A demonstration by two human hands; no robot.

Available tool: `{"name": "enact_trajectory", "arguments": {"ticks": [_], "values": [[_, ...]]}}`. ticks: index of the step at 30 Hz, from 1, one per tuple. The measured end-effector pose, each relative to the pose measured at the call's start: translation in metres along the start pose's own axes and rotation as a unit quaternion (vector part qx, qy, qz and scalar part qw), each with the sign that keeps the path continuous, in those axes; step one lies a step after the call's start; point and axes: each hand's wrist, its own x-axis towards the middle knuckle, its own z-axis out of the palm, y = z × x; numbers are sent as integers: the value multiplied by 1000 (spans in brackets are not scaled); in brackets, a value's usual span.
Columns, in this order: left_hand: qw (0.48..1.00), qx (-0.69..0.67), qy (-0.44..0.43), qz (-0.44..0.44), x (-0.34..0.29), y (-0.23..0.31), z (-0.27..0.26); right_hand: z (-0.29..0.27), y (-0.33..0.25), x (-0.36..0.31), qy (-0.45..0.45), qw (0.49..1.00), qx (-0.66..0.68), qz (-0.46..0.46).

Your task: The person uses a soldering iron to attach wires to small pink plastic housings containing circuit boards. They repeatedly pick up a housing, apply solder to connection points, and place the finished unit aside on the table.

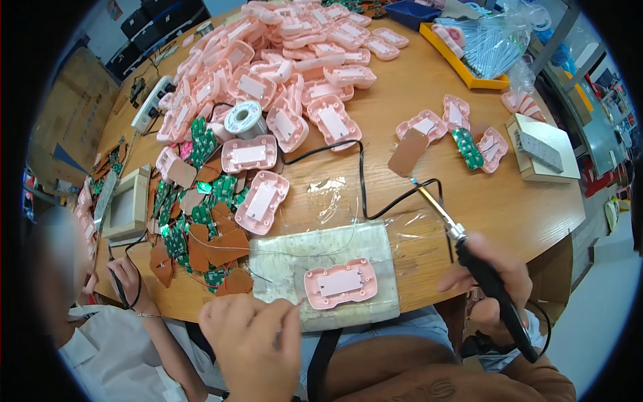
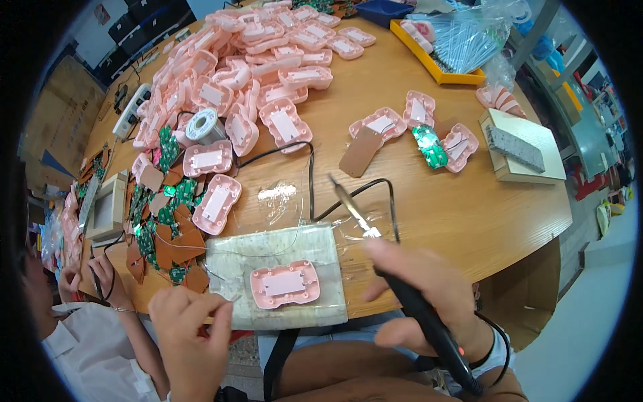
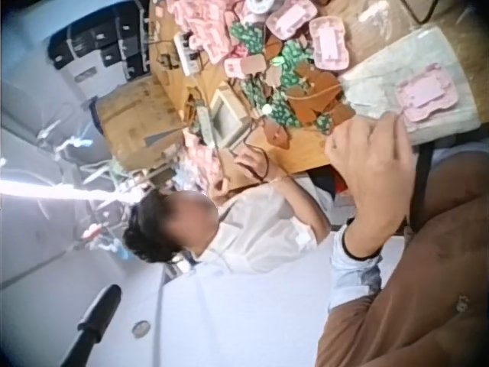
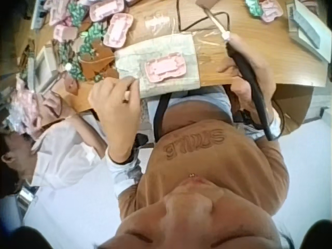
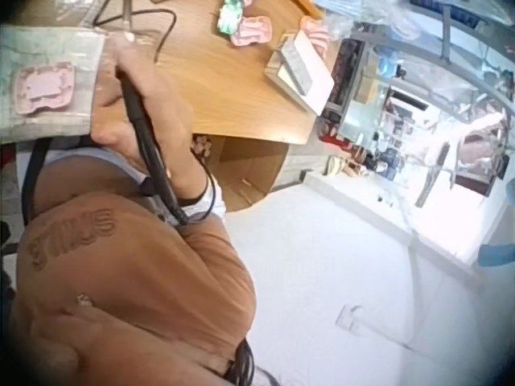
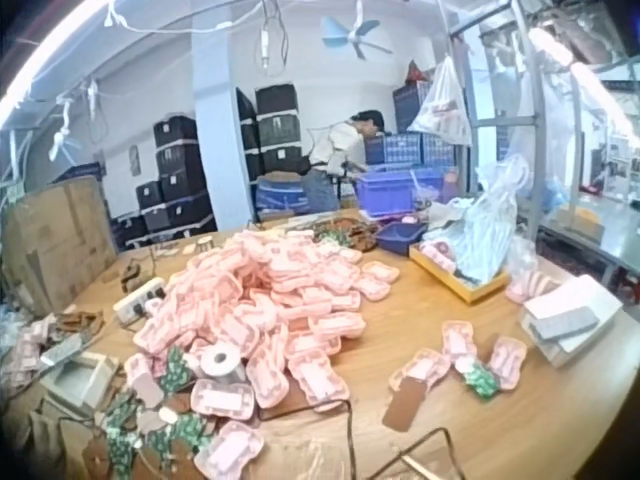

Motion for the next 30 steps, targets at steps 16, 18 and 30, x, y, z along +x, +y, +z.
{"name": "enact_trajectory", "arguments": {"ticks": [16,18,30], "values": [[997,20,5,81,-1,15,47,-16,13,-30,-53,998,-43,4],[995,4,26,99,-1,19,52,-16,14,-30,-55,997,-47,14],[981,-173,-69,56,10,9,63,-14,19,-28,-86,996,-29,24]]}}
